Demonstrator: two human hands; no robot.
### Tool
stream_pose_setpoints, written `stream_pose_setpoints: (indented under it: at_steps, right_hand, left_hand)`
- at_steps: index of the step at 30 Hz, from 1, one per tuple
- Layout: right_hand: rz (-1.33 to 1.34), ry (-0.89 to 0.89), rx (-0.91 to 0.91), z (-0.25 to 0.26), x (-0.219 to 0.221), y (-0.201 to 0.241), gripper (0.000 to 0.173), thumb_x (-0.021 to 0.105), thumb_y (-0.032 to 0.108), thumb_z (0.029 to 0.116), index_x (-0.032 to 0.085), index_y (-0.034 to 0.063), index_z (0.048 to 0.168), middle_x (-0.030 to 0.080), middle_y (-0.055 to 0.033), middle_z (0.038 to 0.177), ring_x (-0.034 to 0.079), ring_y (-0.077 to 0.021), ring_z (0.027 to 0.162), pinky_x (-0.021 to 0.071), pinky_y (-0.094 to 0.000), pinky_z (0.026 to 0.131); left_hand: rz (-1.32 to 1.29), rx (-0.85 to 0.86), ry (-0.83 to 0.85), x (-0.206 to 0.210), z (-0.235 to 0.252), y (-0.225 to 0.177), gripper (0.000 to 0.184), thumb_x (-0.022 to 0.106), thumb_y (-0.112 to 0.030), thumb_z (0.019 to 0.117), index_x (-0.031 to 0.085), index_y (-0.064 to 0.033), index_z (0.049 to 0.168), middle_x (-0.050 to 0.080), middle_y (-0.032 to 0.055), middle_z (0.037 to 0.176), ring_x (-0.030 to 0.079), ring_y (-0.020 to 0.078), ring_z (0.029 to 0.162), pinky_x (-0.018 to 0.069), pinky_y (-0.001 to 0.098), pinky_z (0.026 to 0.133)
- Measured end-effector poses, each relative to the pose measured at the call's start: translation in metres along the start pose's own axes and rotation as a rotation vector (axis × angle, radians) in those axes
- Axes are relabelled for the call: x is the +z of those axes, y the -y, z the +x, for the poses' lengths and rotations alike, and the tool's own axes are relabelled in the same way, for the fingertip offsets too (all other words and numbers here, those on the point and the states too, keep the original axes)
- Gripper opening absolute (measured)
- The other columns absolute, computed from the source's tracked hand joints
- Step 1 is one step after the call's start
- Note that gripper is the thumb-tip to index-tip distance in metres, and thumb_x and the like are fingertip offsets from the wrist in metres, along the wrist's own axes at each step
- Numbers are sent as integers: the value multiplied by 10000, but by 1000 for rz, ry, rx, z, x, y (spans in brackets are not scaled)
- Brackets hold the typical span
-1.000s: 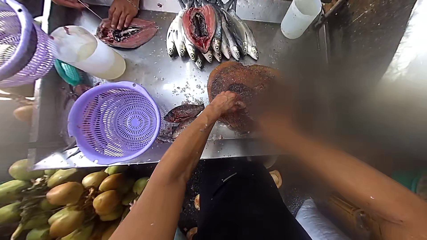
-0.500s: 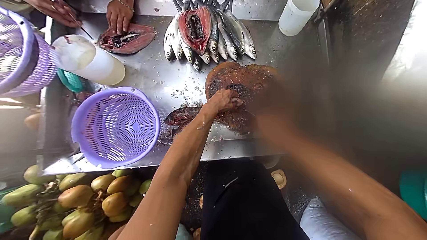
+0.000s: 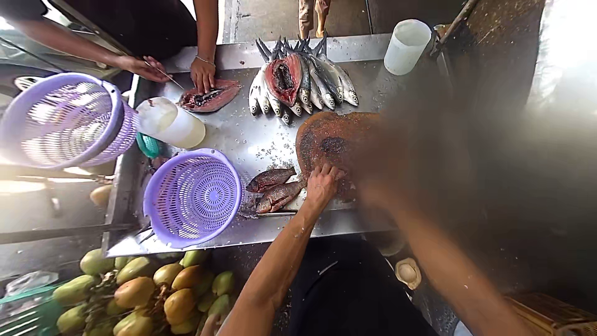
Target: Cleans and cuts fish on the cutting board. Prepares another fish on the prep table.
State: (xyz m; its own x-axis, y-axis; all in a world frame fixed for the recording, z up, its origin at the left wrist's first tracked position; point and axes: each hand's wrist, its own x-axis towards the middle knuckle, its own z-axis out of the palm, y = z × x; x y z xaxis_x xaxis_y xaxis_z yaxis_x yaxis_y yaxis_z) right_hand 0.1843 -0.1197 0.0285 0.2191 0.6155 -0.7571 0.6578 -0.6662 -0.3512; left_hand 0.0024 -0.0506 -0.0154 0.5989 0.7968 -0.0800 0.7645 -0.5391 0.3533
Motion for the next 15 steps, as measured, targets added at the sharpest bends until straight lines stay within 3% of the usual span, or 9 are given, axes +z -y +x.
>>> stream_pose_setpoints:
  at_steps: [1,3,4,7,9,11,13,14,15]
  right_hand:
    - [-123,-21,8,-6,1,9,408,453,288,1050,587,15,1323,664,-204,1249,673,-341,1124,533,-570,934]
    - [-188,-45,14,-6,5,18,424,486,274,1028,577,7,1344,635,-225,1327,621,-387,1237,483,-617,1006]
    - [-151,-36,18,-3,5,16,417,468,284,1042,582,11,1335,651,-217,1294,646,-366,1195,505,-594,982]
    - [149,16,-12,14,4,-16,443,373,369,1112,586,7,1252,641,-161,1003,675,-243,785,585,-435,716]
    - [91,-53,16,9,7,-27,462,371,378,1097,631,20,1232,680,-202,1124,698,-320,989,560,-536,864]
    - [5,-94,2,1,20,-33,471,373,389,1088,646,33,1233,678,-215,1193,674,-368,1110,528,-601,926]
    - [-33,-80,-13,-7,32,-35,477,367,408,1090,644,37,1208,682,-214,1161,677,-375,1090,530,-605,900]
    - [-38,-65,-19,-10,37,-35,481,362,412,1091,642,38,1203,684,-212,1143,678,-375,1082,530,-602,895]
    - [-35,-54,-30,-14,41,-37,484,358,413,1092,641,37,1204,688,-211,1127,677,-376,1077,528,-601,892]
  left_hand:
    - [-3,13,-1,2,-2,1,294,688,-168,912,708,-85,1193,677,161,1231,640,380,1140,532,535,928]
    - [-9,46,11,0,3,8,285,686,-160,912,709,-84,1186,680,160,1226,643,375,1133,530,533,931]
    - [2,60,42,-4,8,10,279,679,-163,923,704,-83,1189,679,159,1232,646,373,1132,528,536,936]
    - [125,72,195,-29,38,11,280,664,-137,929,704,-102,1205,694,141,1231,649,362,1144,500,565,940]
    - [211,68,322,-41,66,7,305,672,-165,924,703,-162,1227,693,100,1239,607,343,1213,439,583,996]
    - [125,94,362,-34,84,16,334,687,-238,924,707,-238,1257,620,82,1364,460,368,1381,296,672,1133]
    - [-69,98,336,-13,84,33,350,583,-306,995,676,-313,1332,403,96,1611,185,403,1552,100,733,1187]
    - [-128,97,266,4,77,39,363,511,-341,1024,658,-328,1356,317,98,1664,113,414,1569,79,743,1182]
    - [-146,90,153,20,67,43,377,452,-361,1038,645,-315,1359,290,100,1676,107,417,1570,100,735,1186]
